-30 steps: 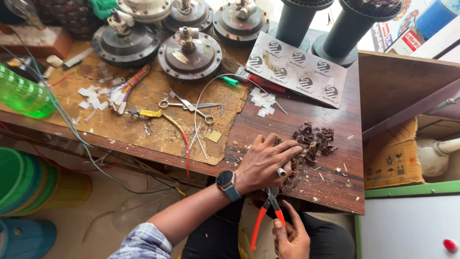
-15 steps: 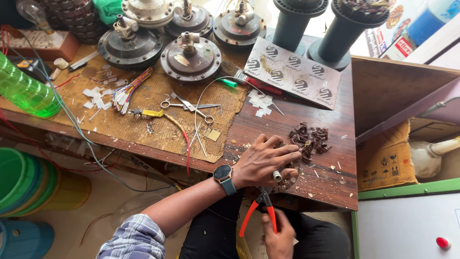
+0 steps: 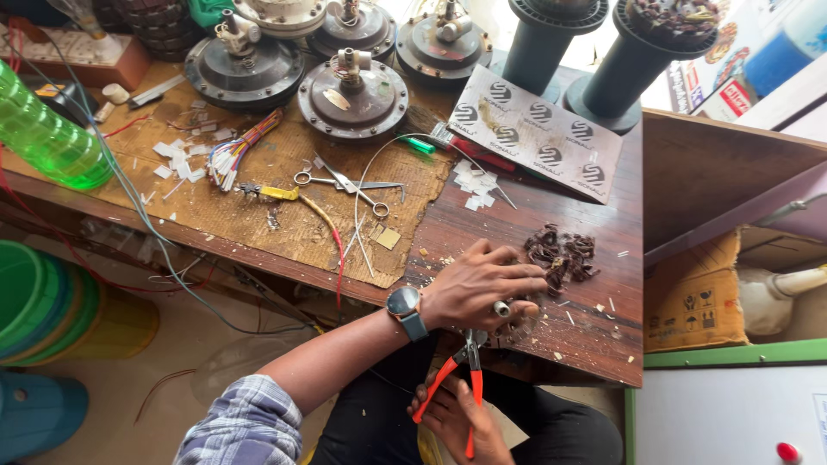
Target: The person uses pliers to pull and cut copper wire from a circular metal rotor component. They repeatedly grip, twist, and cut the wire, accumulating a growing pile of removed copper on the workbench.
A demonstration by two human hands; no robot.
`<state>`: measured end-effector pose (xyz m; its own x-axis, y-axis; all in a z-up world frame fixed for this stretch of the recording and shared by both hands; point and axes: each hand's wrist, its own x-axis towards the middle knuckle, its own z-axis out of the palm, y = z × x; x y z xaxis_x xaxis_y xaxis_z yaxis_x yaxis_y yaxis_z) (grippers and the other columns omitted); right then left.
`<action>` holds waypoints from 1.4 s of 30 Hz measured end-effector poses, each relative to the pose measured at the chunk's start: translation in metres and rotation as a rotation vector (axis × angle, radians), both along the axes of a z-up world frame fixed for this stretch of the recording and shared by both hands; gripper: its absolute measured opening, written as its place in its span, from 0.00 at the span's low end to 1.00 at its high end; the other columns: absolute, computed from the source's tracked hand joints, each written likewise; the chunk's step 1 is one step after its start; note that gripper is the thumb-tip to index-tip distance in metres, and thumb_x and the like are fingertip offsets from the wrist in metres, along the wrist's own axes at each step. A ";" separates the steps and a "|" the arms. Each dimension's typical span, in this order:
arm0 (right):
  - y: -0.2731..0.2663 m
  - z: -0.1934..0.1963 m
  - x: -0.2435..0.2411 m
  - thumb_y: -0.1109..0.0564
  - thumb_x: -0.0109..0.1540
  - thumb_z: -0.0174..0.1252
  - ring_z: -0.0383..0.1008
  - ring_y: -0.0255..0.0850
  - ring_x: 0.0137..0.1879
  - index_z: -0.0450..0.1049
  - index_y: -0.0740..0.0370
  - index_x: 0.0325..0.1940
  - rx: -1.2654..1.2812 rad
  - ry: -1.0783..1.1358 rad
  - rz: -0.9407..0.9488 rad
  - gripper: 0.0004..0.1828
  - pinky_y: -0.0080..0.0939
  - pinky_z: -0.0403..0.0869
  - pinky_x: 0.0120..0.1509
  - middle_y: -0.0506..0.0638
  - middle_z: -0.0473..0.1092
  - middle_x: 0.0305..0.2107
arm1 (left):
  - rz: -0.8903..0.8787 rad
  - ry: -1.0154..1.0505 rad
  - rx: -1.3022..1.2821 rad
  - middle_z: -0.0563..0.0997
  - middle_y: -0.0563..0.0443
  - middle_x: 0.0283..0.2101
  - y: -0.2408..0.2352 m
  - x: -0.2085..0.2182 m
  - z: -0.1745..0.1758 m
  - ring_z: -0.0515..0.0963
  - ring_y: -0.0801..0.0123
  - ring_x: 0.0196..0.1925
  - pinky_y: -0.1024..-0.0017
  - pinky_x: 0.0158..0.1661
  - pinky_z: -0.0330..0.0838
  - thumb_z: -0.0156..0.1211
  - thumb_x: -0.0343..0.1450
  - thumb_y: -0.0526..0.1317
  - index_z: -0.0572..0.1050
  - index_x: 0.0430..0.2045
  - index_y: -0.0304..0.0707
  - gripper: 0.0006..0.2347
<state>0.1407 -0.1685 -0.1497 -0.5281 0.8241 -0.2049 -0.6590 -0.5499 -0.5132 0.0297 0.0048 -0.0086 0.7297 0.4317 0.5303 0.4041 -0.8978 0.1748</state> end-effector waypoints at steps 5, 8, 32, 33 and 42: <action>-0.001 0.025 -0.032 0.45 0.61 0.57 0.71 0.48 0.44 0.64 0.62 0.54 -0.023 -0.021 -0.140 0.24 0.51 0.73 0.52 0.56 0.67 0.36 | 0.010 0.096 -0.067 0.77 0.57 0.64 0.000 0.001 0.017 0.73 0.61 0.54 0.62 0.48 0.65 0.46 0.76 0.59 0.74 0.58 0.52 0.22; -0.014 0.022 -0.034 0.48 0.61 0.56 0.71 0.44 0.41 0.66 0.61 0.52 -0.077 -0.114 -0.182 0.20 0.49 0.73 0.49 0.53 0.67 0.33 | 0.009 0.070 -0.028 0.76 0.57 0.66 -0.002 -0.009 0.008 0.73 0.60 0.57 0.60 0.51 0.65 0.46 0.77 0.59 0.74 0.59 0.52 0.21; -0.035 0.073 0.017 0.49 0.67 0.52 0.69 0.52 0.34 0.75 0.67 0.52 0.686 -1.480 -0.210 0.19 0.47 0.70 0.39 0.60 0.66 0.29 | -0.099 0.136 0.012 0.77 0.58 0.62 0.020 -0.006 0.002 0.72 0.64 0.55 0.66 0.52 0.65 0.50 0.79 0.57 0.66 0.65 0.55 0.21; -0.042 0.066 0.017 0.47 0.68 0.51 0.66 0.48 0.30 0.77 0.66 0.52 0.494 -1.462 -0.199 0.20 0.45 0.68 0.37 0.57 0.65 0.24 | -0.110 0.130 0.003 0.78 0.58 0.62 0.021 -0.006 0.000 0.72 0.64 0.55 0.66 0.52 0.66 0.51 0.78 0.57 0.64 0.68 0.56 0.23; -0.086 0.012 0.040 0.37 0.70 0.48 0.58 0.30 0.24 0.77 0.72 0.49 0.431 -1.150 -0.445 0.32 0.32 0.59 0.28 0.44 0.62 0.19 | 0.008 -0.124 -0.003 0.79 0.55 0.60 0.026 -0.026 -0.006 0.75 0.64 0.53 0.62 0.52 0.71 0.49 0.80 0.62 0.51 0.76 0.59 0.30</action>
